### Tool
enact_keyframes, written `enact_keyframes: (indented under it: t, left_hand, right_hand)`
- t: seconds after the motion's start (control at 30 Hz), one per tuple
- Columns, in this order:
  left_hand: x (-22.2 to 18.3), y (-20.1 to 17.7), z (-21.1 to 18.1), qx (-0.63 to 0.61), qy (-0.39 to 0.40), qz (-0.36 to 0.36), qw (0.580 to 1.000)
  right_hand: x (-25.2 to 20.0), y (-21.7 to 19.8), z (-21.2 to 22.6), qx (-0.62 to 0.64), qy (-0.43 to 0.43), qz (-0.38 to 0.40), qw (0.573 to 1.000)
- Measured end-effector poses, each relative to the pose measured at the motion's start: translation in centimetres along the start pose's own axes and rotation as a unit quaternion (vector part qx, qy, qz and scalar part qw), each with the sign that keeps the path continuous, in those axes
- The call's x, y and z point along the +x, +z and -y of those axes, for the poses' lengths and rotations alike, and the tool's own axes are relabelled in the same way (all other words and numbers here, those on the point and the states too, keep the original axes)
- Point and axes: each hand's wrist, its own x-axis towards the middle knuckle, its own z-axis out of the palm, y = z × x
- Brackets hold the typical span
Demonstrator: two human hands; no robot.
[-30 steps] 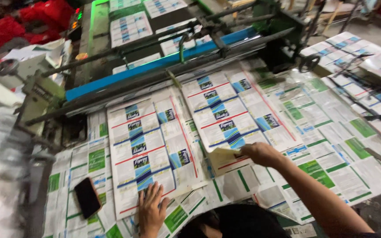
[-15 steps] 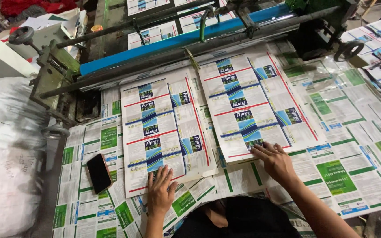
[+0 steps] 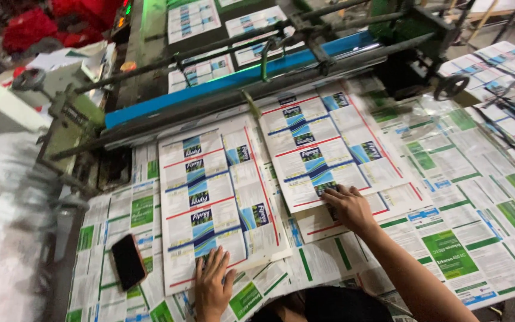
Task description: Aligning and feeding large printed sheets into a label processing or cutting machine.
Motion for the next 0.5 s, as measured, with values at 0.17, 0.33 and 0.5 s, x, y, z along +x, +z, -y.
enact_keyframes:
  t: [0.17, 0.33, 0.5]
  left_hand:
    - [0.3, 2.1, 2.7, 0.047, 0.018, 0.027, 0.998]
    - [0.5, 2.7, 3.9, 0.077, 0.032, 0.067, 0.994]
    - [0.9, 4.3, 6.5, 0.103, 0.040, 0.098, 0.989]
  right_hand:
    - [2.7, 1.1, -0.1, 0.008, 0.004, 0.021, 1.000]
    - [3.1, 0.8, 0.5, -0.031, 0.034, 0.034, 0.998]
    - [2.5, 0.5, 0.1, 0.055, 0.076, 0.007, 0.996]
